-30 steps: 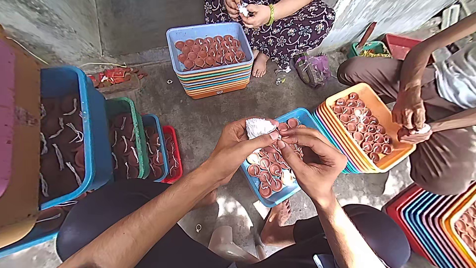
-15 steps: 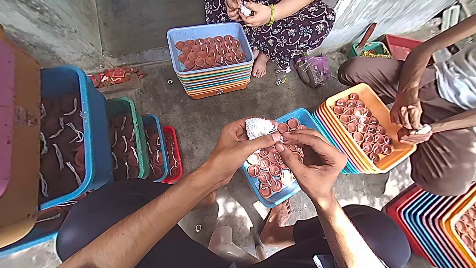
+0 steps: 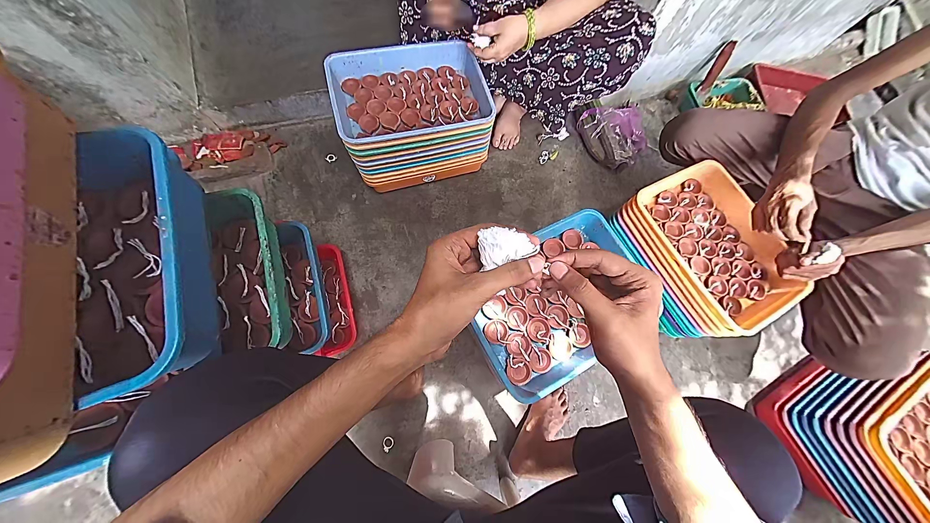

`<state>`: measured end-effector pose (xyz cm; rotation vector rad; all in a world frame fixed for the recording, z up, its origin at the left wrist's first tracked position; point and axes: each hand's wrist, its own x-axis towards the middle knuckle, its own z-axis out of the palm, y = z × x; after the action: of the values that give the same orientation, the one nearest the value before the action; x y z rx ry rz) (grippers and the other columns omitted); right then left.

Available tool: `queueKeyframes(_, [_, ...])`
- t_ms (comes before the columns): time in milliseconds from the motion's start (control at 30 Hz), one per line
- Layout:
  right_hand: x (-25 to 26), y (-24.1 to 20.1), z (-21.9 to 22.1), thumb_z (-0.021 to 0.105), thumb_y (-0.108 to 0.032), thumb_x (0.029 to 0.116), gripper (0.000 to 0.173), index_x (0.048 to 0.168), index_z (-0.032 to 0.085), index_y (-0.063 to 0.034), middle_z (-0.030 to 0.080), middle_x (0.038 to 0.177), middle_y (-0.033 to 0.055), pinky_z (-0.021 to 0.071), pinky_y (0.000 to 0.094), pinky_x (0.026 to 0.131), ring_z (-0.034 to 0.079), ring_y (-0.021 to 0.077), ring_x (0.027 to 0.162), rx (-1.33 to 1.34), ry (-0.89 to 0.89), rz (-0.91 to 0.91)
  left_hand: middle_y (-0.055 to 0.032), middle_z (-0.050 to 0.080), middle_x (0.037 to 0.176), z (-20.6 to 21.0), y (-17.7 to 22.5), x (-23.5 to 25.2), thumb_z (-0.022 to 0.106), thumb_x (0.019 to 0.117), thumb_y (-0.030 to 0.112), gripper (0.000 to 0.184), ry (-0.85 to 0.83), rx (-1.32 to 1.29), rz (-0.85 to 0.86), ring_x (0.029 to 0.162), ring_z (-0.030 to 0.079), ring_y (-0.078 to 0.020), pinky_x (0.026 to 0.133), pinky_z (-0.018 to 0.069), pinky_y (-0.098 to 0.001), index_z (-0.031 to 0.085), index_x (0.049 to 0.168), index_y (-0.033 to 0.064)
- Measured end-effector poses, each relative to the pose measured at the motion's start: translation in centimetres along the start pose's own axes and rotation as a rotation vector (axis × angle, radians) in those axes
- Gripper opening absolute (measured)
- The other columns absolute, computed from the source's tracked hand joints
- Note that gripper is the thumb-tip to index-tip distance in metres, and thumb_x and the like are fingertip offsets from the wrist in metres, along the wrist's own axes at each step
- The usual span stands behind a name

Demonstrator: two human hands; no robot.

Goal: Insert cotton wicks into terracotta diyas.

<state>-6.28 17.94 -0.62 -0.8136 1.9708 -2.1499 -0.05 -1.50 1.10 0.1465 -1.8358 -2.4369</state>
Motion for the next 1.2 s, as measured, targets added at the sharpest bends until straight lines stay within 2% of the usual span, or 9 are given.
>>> queueKeyframes(167, [0.15, 0.15, -0.26, 0.065, -0.004, 0.0991, 0.012, 0.108, 0.072, -0.0001, 0.072, 0.097, 0.01, 0.0635, 0.0349, 0.08, 0.072, 0.0182, 0.084, 0.047, -0.059, 0.058, -0.0155, 0.075, 0.101, -0.11, 0.01, 0.04, 0.073, 0.0934, 0.004, 0.029, -0.007, -0.048, -0.013, 0.086, 0.074, -0.022, 0.081, 0.0631, -0.0342, 0.069, 0.121, -0.0019])
queueKeyframes(267, [0.19, 0.27, -0.22, 0.063, -0.002, 0.0991, 0.016, 0.113, 0.072, 0.0012, 0.073, 0.101, 0.0123, 0.0638, 0.0365, 0.082, 0.073, 0.0198, 0.086, 0.113, -0.05, 0.052, -0.0154, 0.075, 0.102, -0.16, 0.16, 0.03, 0.073, 0.0935, 0.004, 0.029, -0.002, -0.053, -0.022, 0.087, 0.074, -0.0223, 0.083, 0.0633, -0.0346, 0.068, 0.122, -0.0022])
queueKeyframes(333, [0.21, 0.2, -0.26, 0.065, -0.002, 0.0975, 0.021, 0.118, 0.07, 0.0, 0.073, 0.106, 0.0123, 0.0633, 0.0349, 0.084, 0.073, 0.0189, 0.09, 0.124, -0.042, 0.039, -0.0151, 0.075, 0.101, -0.17, 0.21, 0.0, 0.073, 0.0931, 0.003, 0.029, 0.003, -0.055, -0.018, 0.086, 0.074, -0.0223, 0.082, 0.0632, -0.0345, 0.068, 0.121, -0.0022])
queueKeyframes(400, [0.16, 0.13, -0.16, 0.071, -0.002, 0.0937, 0.024, 0.118, 0.07, 0.0001, 0.073, 0.105, 0.012, 0.0632, 0.0338, 0.084, 0.073, 0.0188, 0.091, 0.103, -0.015, 0.02, -0.0143, 0.075, 0.101, -0.17, 0.17, -0.03, 0.074, 0.0926, 0.003, 0.028, 0.006, -0.039, -0.014, 0.086, 0.074, -0.0212, 0.081, 0.0633, -0.0333, 0.069, 0.12, -0.0015])
queueKeyframes(567, [-0.03, -0.12, 0.28, 0.078, 0.005, 0.085, 0.029, 0.112, 0.072, 0.0001, 0.075, 0.095, 0.009, 0.0645, 0.0293, 0.074, 0.074, 0.0157, 0.081, 0.009, 0.044, 0.006, -0.0137, 0.075, 0.097, -0.02, -0.05, -0.12, 0.075, 0.0913, 0.003, 0.027, 0.007, 0.02, -0.001, 0.084, 0.074, -0.0204, 0.078, 0.0636, -0.0328, 0.07, 0.117, -0.001])
queueKeyframes(767, [0.06, 0.03, -0.32, 0.076, 0.003, 0.0874, 0.025, 0.112, 0.073, -0.0007, 0.075, 0.096, 0.009, 0.064, 0.0297, 0.076, 0.073, 0.0157, 0.082, -0.001, 0.049, 0.023, -0.0146, 0.075, 0.099, -0.22, -0.09, -0.01, 0.074, 0.093, 0.004, 0.026, -0.002, 0.0, -0.037, 0.084, 0.074, -0.0214, 0.079, 0.0634, -0.0332, 0.07, 0.119, -0.001])
queueKeyframes(867, [0.08, -0.07, -0.25, 0.076, 0.004, 0.0881, 0.024, 0.111, 0.073, -0.0005, 0.074, 0.095, 0.0084, 0.0639, 0.0289, 0.074, 0.073, 0.015, 0.08, -0.011, 0.024, 0.006, -0.0158, 0.075, 0.099, -0.25, -0.22, 0.1, 0.075, 0.0919, 0.004, 0.029, 0.013, -0.026, -0.055, 0.084, 0.075, -0.0233, 0.079, 0.0642, -0.0348, 0.069, 0.12, -0.002])
queueKeyframes(1100, [0.08, 0.0, -0.24, 0.067, 0.007, 0.0936, 0.02, 0.112, 0.074, 0.0021, 0.075, 0.105, 0.0111, 0.0642, 0.0318, 0.08, 0.074, 0.0173, 0.088, 0.013, -0.056, -0.03, -0.0155, 0.075, 0.1, -0.44, -0.35, 0.2, 0.075, 0.0923, 0.005, 0.028, 0.03, -0.048, -0.053, 0.085, 0.075, -0.023, 0.079, 0.064, -0.0343, 0.07, 0.119, -0.0016])
queueKeyframes(1200, [-0.03, 0.11, -0.34, 0.065, 0.008, 0.0917, 0.023, 0.112, 0.075, 0.0028, 0.075, 0.105, 0.011, 0.0635, 0.0292, 0.079, 0.073, 0.0153, 0.088, 0.011, -0.067, -0.059, -0.0159, 0.075, 0.1, -0.4, -0.32, 0.17, 0.075, 0.0921, 0.005, 0.028, 0.033, -0.046, -0.051, 0.085, 0.075, -0.0237, 0.08, 0.064, -0.0351, 0.07, 0.119, -0.0017])
